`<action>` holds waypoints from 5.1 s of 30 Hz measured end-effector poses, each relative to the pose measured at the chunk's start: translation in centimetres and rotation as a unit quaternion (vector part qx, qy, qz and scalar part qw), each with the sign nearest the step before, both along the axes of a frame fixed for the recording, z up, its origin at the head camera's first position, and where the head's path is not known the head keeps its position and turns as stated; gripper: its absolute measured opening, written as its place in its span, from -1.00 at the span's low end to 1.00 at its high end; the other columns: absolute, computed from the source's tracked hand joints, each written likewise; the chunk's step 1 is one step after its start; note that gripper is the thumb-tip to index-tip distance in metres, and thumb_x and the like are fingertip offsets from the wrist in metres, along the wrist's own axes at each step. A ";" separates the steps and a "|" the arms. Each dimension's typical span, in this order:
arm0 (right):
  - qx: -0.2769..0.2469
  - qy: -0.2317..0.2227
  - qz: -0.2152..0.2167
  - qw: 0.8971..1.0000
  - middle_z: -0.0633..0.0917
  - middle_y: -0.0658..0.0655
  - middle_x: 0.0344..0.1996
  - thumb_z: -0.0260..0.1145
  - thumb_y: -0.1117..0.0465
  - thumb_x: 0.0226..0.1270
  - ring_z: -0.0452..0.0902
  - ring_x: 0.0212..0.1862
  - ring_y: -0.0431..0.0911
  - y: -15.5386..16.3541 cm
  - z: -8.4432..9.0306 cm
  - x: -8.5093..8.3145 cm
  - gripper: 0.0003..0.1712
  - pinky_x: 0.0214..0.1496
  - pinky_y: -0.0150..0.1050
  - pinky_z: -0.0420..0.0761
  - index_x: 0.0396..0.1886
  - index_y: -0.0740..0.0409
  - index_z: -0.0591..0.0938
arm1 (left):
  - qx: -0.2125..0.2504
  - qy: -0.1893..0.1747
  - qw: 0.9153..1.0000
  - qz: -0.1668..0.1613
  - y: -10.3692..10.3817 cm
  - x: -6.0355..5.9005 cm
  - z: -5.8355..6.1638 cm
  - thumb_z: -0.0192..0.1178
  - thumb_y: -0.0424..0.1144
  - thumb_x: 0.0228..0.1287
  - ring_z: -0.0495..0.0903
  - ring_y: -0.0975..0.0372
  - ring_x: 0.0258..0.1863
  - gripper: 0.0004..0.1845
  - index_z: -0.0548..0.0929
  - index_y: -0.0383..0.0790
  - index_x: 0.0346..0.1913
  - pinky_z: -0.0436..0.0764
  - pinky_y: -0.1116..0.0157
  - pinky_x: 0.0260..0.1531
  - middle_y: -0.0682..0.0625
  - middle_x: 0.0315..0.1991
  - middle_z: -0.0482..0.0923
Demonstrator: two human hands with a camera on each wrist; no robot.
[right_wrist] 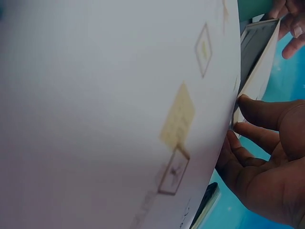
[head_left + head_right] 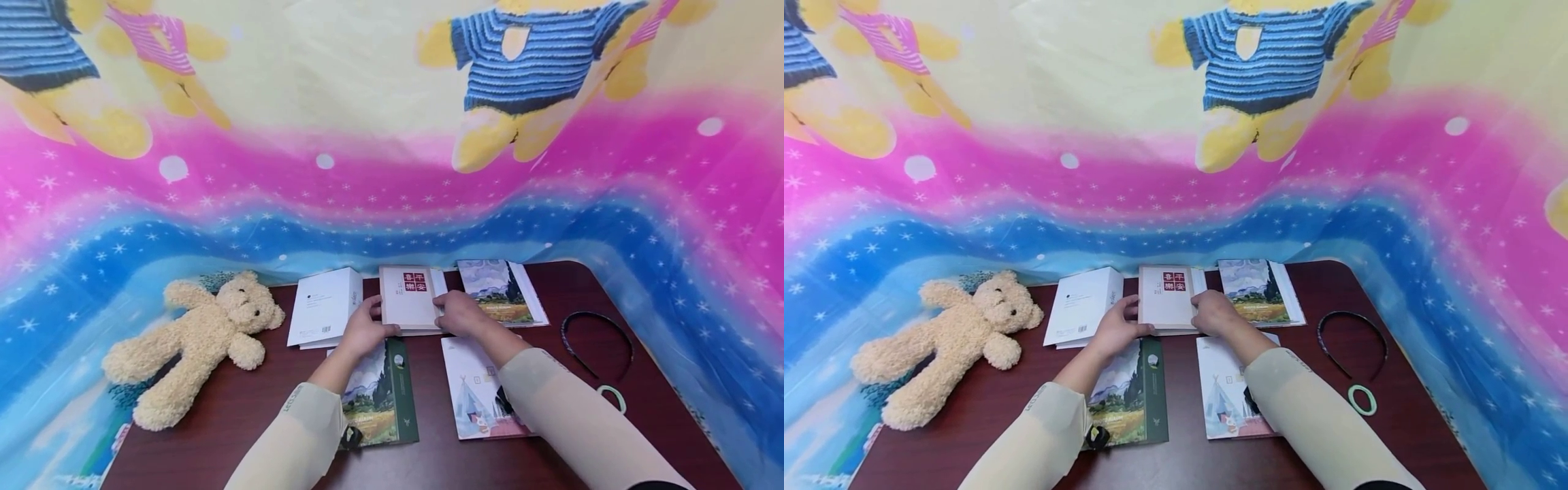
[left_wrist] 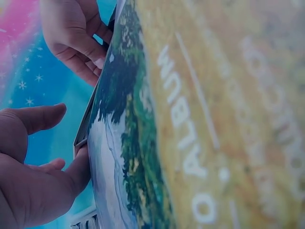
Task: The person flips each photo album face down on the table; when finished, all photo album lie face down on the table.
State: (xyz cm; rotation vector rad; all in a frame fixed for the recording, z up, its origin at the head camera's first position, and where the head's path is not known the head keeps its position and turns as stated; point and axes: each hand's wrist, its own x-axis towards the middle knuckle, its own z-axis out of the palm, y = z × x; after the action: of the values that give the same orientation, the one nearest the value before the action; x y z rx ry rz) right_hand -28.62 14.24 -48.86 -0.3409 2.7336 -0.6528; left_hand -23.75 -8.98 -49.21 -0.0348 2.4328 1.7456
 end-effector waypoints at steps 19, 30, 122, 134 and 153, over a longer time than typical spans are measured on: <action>-0.025 0.002 0.014 1.000 0.60 0.33 0.31 0.41 0.24 0.35 0.50 0.34 0.20 -0.6 0.5 0.3 -0.36 0.18 0.02 0.61 0.42 0.23 0.55 | 0.042 -0.009 0.999 0.026 -0.5 0.6 1.5 0.44 -0.41 0.16 0.63 -0.06 0.11 -0.15 0.32 -0.34 0.52 0.70 0.16 -0.02 -0.28 0.24 0.54; -0.045 -0.014 0.014 0.999 0.59 0.31 0.33 0.40 0.23 0.40 0.48 0.37 0.19 -1.1 1.0 0.6 -0.34 0.17 -0.01 0.61 0.46 0.20 0.50 | 0.061 -0.003 0.997 0.043 -0.5 0.6 1.4 0.41 -0.40 0.19 0.62 -0.08 0.21 -0.17 0.31 -0.43 0.52 0.68 0.15 0.09 -0.28 0.32 0.47; -0.424 -0.128 -0.045 0.895 0.54 0.27 0.34 0.29 0.46 0.46 0.61 0.25 0.10 -3.3 3.7 0.1 -0.34 0.20 -0.05 0.66 0.51 0.21 0.42 | 0.104 0.063 0.992 -0.013 0.2 1.4 2.9 0.43 -0.29 0.31 0.60 -0.01 0.21 -0.35 0.49 -0.04 0.45 0.71 -0.04 0.02 -0.19 0.25 0.55; -0.450 -0.128 -0.067 0.881 0.52 0.26 0.31 0.18 0.35 0.60 0.60 0.24 0.12 -2.3 5.6 0.1 -0.35 0.21 -0.01 0.66 0.60 -0.02 0.34 | 0.087 0.057 0.994 -0.024 1.4 1.2 3.1 0.44 -0.24 0.32 0.61 0.04 0.20 -0.30 0.45 -0.10 0.49 0.72 0.08 0.00 -0.11 0.23 0.55; -0.428 -0.116 -0.090 0.892 0.53 0.19 0.33 0.38 0.05 0.50 0.59 0.24 0.12 0.1 6.3 0.3 -0.24 0.09 -0.03 0.72 0.61 -0.08 0.32 | 0.070 0.041 0.995 -0.059 2.7 1.3 2.2 0.39 -0.15 0.39 0.59 -0.05 0.24 -0.32 0.43 -0.02 0.53 0.74 0.06 -0.06 -0.21 0.30 0.52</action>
State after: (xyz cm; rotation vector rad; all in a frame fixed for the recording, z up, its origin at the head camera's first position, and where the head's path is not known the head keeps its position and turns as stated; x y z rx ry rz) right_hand -28.28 14.30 -42.55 -0.1689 2.1112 -1.8095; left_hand -22.42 -6.26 -46.98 0.1957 2.3069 1.8937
